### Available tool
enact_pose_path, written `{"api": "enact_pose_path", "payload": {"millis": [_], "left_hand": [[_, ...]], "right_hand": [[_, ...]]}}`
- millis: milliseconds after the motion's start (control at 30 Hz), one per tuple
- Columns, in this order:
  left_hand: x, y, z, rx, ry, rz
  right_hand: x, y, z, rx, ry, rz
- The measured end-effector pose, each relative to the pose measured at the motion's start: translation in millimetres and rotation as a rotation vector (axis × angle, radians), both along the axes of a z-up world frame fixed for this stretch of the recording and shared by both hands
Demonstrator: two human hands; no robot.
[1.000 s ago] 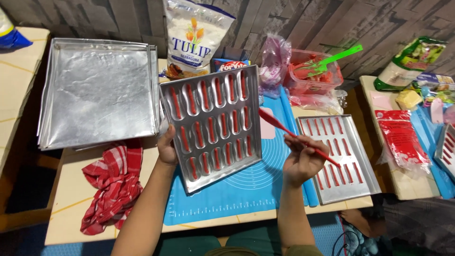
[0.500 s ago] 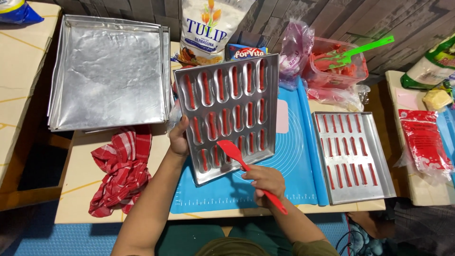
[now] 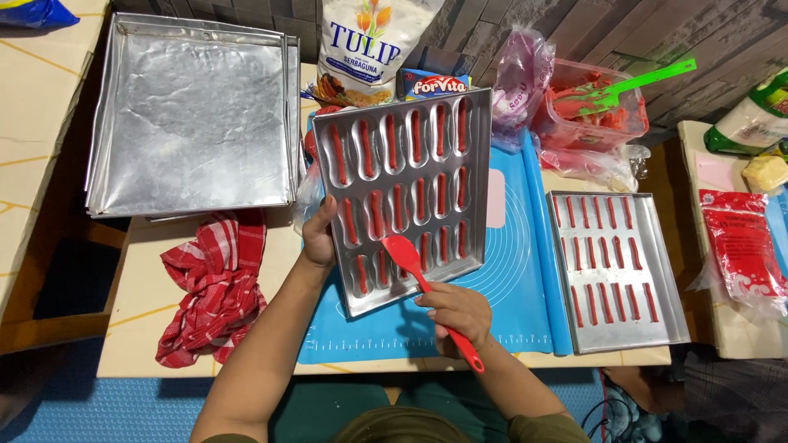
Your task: Greasing a metal baking mold with multiple slots using a red spatula in a bakery setting.
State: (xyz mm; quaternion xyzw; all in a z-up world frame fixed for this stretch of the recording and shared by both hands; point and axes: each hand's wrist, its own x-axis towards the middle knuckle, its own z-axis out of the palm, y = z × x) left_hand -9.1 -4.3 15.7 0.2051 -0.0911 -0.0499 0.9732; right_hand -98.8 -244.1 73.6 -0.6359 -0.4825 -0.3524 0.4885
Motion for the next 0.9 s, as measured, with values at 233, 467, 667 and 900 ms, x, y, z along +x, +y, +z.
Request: {"api": "enact_pose_path", "payload": {"millis": [233, 467, 667, 900], "left_hand": [[-3, 0, 7, 0.001, -0.002, 0.01], [3, 1, -7, 0.011, -0.006, 0.007], [4, 2, -8, 0.0, -0.014, 0.015], [3, 1, -8, 0.004, -0.009, 0.029]], "right_hand": [[4, 1, -1, -0.039, -0.004, 0.052], [3, 0, -4, -0.02, -0.032, 0.03], [7, 2, -6, -0.047, -0.072, 0.028], [6, 1, -2, -0.063, -0.108, 0.015]]}}
